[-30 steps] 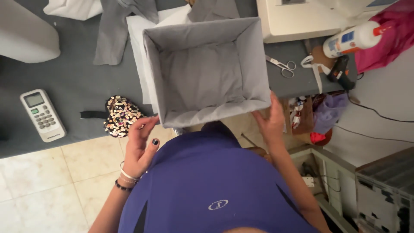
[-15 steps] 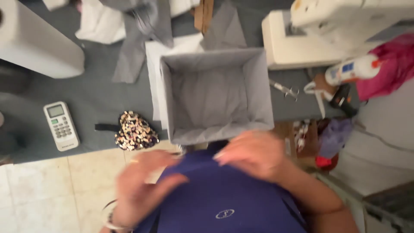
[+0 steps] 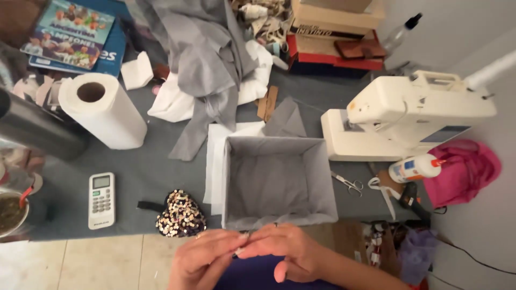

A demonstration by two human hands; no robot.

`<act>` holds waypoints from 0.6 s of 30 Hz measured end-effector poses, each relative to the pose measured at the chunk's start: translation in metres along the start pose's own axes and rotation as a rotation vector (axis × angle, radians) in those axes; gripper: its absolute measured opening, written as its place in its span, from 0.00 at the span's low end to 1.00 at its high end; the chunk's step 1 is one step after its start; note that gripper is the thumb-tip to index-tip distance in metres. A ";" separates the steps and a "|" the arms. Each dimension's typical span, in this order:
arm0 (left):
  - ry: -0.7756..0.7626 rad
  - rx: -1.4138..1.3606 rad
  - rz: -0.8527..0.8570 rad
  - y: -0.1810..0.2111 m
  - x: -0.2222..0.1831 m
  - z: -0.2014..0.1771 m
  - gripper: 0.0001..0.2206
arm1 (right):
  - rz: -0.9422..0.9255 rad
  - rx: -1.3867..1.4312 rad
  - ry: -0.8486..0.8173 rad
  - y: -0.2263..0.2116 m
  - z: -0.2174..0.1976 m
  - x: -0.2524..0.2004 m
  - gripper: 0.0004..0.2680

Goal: Decorating a fabric storage bin by gluing pink fabric strips to the interior rim

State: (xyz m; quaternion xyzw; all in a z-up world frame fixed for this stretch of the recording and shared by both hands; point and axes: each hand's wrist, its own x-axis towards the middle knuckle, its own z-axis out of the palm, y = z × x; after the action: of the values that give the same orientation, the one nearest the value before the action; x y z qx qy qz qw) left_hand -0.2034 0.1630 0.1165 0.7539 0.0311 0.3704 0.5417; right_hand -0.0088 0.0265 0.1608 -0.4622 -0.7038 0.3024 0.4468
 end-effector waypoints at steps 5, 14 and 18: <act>-0.029 -0.140 0.052 -0.004 -0.001 -0.004 0.12 | 0.011 0.097 -0.035 0.000 0.002 0.001 0.26; -0.090 -0.283 -0.567 -0.014 -0.026 -0.024 0.09 | -0.144 -0.656 -0.082 0.004 0.010 -0.009 0.17; -0.042 -0.285 -0.978 -0.010 -0.038 -0.027 0.07 | -0.234 -0.817 -0.112 -0.007 0.013 0.000 0.12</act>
State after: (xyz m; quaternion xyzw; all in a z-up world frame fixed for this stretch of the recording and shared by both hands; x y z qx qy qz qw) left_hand -0.2438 0.1715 0.0919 0.5772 0.3185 0.0587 0.7496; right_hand -0.0235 0.0233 0.1612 -0.5010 -0.8367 -0.0295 0.2193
